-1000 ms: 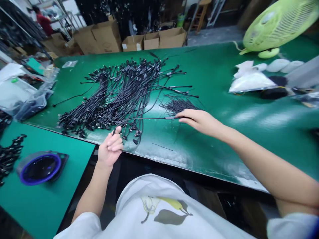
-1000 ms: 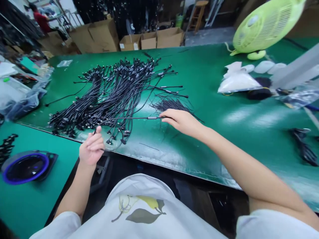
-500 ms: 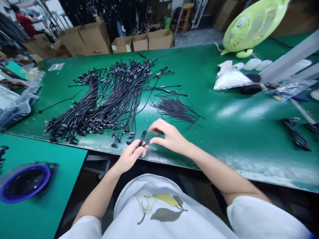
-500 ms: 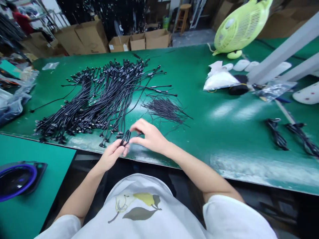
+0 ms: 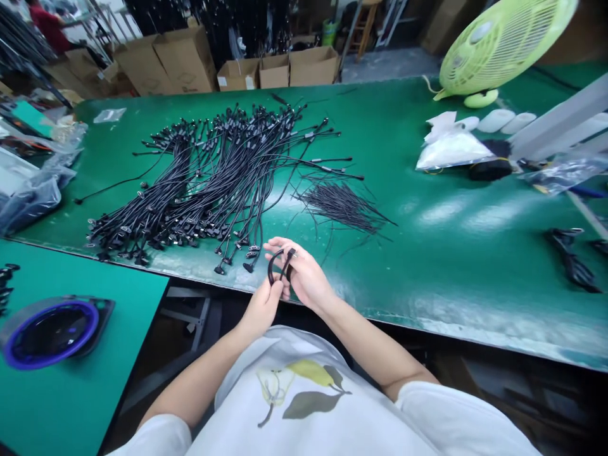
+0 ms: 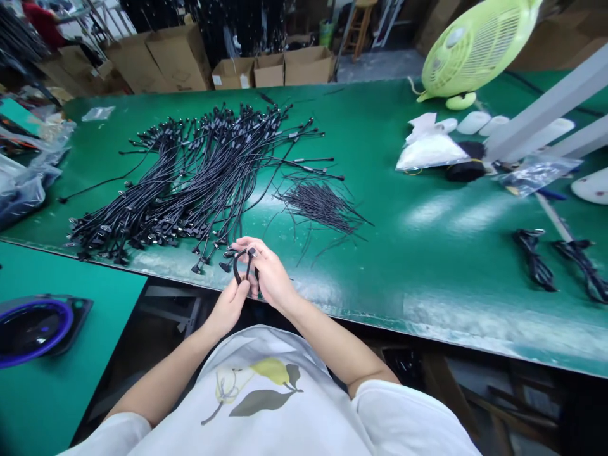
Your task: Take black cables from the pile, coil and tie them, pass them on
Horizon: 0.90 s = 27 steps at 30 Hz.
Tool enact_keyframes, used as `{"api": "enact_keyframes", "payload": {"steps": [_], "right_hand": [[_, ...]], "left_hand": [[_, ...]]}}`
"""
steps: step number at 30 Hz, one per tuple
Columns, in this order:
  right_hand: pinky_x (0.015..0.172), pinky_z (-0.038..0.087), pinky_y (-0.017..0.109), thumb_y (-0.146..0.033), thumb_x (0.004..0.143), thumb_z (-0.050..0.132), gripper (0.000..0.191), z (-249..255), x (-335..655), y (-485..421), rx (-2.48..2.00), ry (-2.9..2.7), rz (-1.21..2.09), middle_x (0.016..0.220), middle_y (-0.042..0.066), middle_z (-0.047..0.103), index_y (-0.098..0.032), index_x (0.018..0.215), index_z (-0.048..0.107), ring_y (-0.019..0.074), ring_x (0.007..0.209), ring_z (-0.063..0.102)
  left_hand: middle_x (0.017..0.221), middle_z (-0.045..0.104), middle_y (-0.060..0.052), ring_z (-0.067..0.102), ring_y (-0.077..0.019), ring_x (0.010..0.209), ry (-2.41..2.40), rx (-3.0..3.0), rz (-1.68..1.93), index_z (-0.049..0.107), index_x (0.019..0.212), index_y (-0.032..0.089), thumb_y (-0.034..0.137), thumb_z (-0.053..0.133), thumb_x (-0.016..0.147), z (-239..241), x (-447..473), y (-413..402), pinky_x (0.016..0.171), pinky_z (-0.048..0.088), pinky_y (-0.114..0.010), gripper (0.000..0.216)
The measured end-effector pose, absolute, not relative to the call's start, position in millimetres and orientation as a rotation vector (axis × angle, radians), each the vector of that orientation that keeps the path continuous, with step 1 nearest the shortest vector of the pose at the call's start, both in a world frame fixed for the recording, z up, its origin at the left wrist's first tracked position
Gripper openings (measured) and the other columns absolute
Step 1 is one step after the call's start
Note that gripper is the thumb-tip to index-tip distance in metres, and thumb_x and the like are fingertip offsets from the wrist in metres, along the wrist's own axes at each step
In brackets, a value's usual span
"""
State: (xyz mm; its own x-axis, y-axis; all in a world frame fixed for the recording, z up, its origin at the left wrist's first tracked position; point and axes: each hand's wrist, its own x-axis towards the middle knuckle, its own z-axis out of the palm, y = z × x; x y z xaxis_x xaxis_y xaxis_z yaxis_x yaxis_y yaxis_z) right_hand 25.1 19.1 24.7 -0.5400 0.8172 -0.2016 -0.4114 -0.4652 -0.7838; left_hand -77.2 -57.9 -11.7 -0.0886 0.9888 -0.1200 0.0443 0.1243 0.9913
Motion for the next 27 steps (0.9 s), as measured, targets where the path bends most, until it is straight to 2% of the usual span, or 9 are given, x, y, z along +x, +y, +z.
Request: {"api": "enact_keyframes", "payload": {"steps": [4,8,10,12,14,17,21,24,27], "right_hand": [[0.035,0.029,0.019,-0.068,0.082,0.056,0.05,19,23,8,-0.744,-0.933,2.06,0.079,0.003,0.06,-0.019,0.091,0.056,0.0097,0.053,0.049],[0.042,0.029,0.017,-0.071,0.079,0.058,0.053,12,17,4,-0.752,-0.812,1.979,0.065,-0.004,0.047,-0.02,0.076,0.042,0.0058,0.049,0.038],[0.047,0.03,0.017,-0.072,0.077,0.059,0.055,13,16,3,-0.691,-0.809,1.998,0.064,-0.006,0.043,-0.021,0.077,0.04,0.0046,0.05,0.032],[0.047,0.027,0.018,-0.075,0.078,0.055,0.054,17,18,4,-0.64,-0.845,2.051,0.062,-0.008,0.038,-0.022,0.085,0.043,0.0047,0.047,0.024],[0.046,0.025,0.019,-0.078,0.081,0.046,0.057,22,22,7,-0.613,-0.916,2.105,0.06,-0.008,0.034,-0.023,0.097,0.048,0.0055,0.046,0.021],[0.052,0.038,0.023,-0.082,0.084,0.024,0.07,29,35,16,-0.631,-1.105,2.056,0.066,-0.005,0.038,-0.021,0.104,0.051,0.0082,0.05,0.034],[0.076,0.048,0.034,-0.07,0.093,0.025,0.061,35,51,29,-0.592,-1.775,1.431,0.085,0.004,0.054,-0.02,0.107,0.057,0.0156,0.076,0.053],[0.085,0.045,0.041,-0.046,0.099,0.037,0.041,36,60,40,-0.447,-2.393,0.788,0.096,0.011,0.06,-0.016,0.096,0.064,0.0213,0.093,0.054],[0.099,0.037,0.051,-0.041,0.099,0.042,0.035,32,71,49,-0.262,-2.695,0.344,0.094,0.01,0.062,-0.016,0.093,0.065,0.0251,0.107,0.052]], "left_hand": [[0.085,0.061,-0.007,0.056,-0.0181,0.076,1.398,1.194,1.004,0.059,0.11,0.013,0.052,0.04,0.095,-17,-84,-56,0.079,0.048,-0.035,0.046],[0.134,0.052,-0.015,0.049,-0.0288,0.121,1.288,1.317,0.913,0.059,0.126,0.017,0.057,0.052,0.089,-26,-91,-58,0.11,0.033,-0.045,0.055],[0.134,0.053,-0.014,0.044,-0.0301,0.128,1.237,1.255,0.941,0.062,0.121,0.017,0.06,0.056,0.085,-29,-91,-61,0.113,0.028,-0.046,0.056],[0.108,0.063,-0.013,0.056,-0.0269,0.108,1.116,1.05,0.947,0.065,0.108,0.014,0.064,0.055,0.085,-29,-87,-65,0.101,0.041,-0.045,0.055],[0.077,0.058,-0.005,0.059,-0.018,0.075,0.971,0.814,0.952,0.061,0.092,0.013,0.064,0.056,0.084,-25,-81,-69,0.074,0.05,-0.035,0.051],[0.061,0.04,0.005,0.041,-0.0085,0.052,0.851,0.599,0.976,0.053,0.082,0.015,0.061,0.061,0.083,-17,-73,-71,0.052,0.038,-0.023,0.047],[0.06,0.035,0.006,0.034,-0.007,0.05,0.803,0.497,0.927,0.055,0.082,0.013,0.063,0.056,0.085,-9,-73,-70,0.049,0.031,-0.02,0.05],[0.062,0.036,0.005,0.035,-0.0071,0.052,0.838,0.464,0.917,0.055,0.083,0.013,0.059,0.061,0.083,-5,-79,-68,0.049,0.032,-0.02,0.046],[0.062,0.035,0.006,0.033,-0.0064,0.051,0.884,0.455,0.909,0.052,0.085,0.014,0.056,0.064,0.083,-2,-84,-68,0.048,0.029,-0.019,0.043]]}}
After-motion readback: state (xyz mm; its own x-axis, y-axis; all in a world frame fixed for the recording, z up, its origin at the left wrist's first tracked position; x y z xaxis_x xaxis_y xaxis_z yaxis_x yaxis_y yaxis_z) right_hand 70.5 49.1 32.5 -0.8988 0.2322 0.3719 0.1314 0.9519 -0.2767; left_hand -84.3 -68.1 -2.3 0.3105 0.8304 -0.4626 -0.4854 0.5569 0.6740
